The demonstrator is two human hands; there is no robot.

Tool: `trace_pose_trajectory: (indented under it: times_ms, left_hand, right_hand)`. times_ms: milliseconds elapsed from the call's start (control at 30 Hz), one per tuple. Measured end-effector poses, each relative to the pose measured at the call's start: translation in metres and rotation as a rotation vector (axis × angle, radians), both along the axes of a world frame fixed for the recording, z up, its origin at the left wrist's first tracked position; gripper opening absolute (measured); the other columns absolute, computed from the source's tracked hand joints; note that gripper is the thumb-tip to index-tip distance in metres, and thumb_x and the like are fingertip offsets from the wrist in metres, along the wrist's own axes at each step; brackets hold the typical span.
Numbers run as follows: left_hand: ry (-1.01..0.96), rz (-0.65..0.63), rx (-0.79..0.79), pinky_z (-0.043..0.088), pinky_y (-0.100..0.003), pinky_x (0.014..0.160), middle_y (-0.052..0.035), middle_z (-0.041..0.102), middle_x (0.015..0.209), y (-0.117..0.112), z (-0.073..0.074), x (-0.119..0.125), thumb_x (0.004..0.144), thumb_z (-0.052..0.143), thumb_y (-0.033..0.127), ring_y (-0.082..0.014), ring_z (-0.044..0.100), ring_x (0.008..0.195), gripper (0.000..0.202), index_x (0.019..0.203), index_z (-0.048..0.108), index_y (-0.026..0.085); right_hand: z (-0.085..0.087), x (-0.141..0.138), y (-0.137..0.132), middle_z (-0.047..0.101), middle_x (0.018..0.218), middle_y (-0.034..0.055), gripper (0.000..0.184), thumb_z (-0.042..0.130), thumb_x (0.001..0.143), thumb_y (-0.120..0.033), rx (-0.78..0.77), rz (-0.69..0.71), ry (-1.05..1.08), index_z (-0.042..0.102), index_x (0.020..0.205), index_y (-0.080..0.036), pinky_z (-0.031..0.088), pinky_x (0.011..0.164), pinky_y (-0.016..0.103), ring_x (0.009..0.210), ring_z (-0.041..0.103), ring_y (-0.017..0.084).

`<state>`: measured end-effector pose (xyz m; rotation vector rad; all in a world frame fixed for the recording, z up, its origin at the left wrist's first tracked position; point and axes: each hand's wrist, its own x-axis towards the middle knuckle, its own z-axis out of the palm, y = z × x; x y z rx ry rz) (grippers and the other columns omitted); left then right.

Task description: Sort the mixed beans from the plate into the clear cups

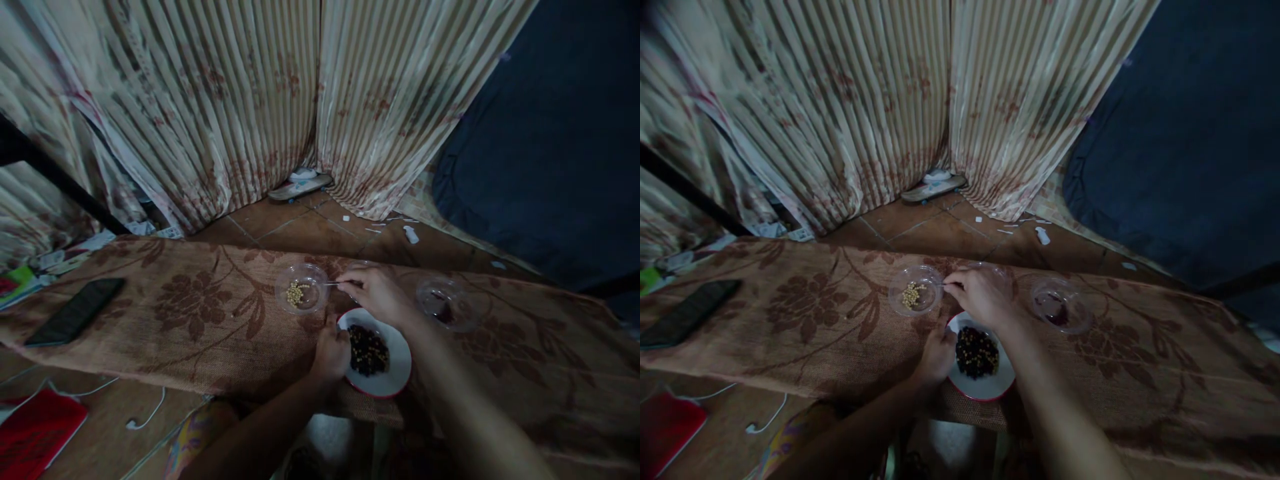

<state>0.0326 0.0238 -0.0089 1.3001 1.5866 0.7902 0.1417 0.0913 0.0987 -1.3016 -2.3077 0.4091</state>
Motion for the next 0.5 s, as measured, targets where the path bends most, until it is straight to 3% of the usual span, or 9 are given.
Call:
trace_pose_trajectory:
  times_ms: [167, 267, 400, 500]
  left_hand:
    - [-0.028, -0.017, 0.02, 0.044, -0.025, 0.078, -0.0067, 0.067, 0.089, -0.002, 0.001, 0.0, 0.077, 0.036, 0.013, -0.0154, 0.06, 0.079, 0.035, 0.108, 0.051, 0.015]
    - [-0.055, -0.01, 0.018, 0.044, -0.025, 0.079, -0.0065, 0.067, 0.089, -0.002, 0.003, 0.0, 0.077, 0.037, 0.013, -0.0154, 0.06, 0.08, 0.035, 0.109, 0.051, 0.016]
    - [-0.038, 0.001, -0.006, 0.045, -0.025, 0.08, -0.0074, 0.068, 0.091, -0.001, 0.003, -0.001, 0.077, 0.039, 0.014, -0.0158, 0.061, 0.081, 0.038, 0.113, 0.05, 0.014]
    - [-0.032, 0.001, -0.02, 0.046, -0.026, 0.079, -0.0081, 0.068, 0.093, -0.001, 0.002, -0.001, 0.077, 0.039, 0.015, -0.0162, 0.061, 0.081, 0.04, 0.115, 0.05, 0.012]
  right_hand:
    - [0.0, -0.008, 0.003, 0.069, 0.095, 0.0034, 0.021, 0.052, 0.084, -0.029, 0.0, -0.055, -0.031, 0.069, 0.095, -0.024, 0.044, 0.082, 0.031, 0.089, 0.062, 0.018]
    - [-0.002, 0.015, -0.011, 0.068, 0.1, 0.0048, 0.023, 0.052, 0.083, -0.03, -0.024, -0.097, 0.018, 0.068, 0.097, -0.022, 0.045, 0.084, 0.033, 0.093, 0.061, 0.02]
    - [-0.008, 0.055, -0.042, 0.07, 0.096, 0.0043, 0.024, 0.051, 0.083, -0.033, -0.1, -0.208, 0.07, 0.069, 0.095, -0.022, 0.048, 0.075, 0.03, 0.086, 0.063, 0.02]
    - [-0.015, 0.08, -0.06, 0.071, 0.091, 0.0038, 0.025, 0.049, 0.083, -0.034, -0.234, -0.217, -0.04, 0.07, 0.091, -0.023, 0.048, 0.068, 0.029, 0.079, 0.064, 0.02]
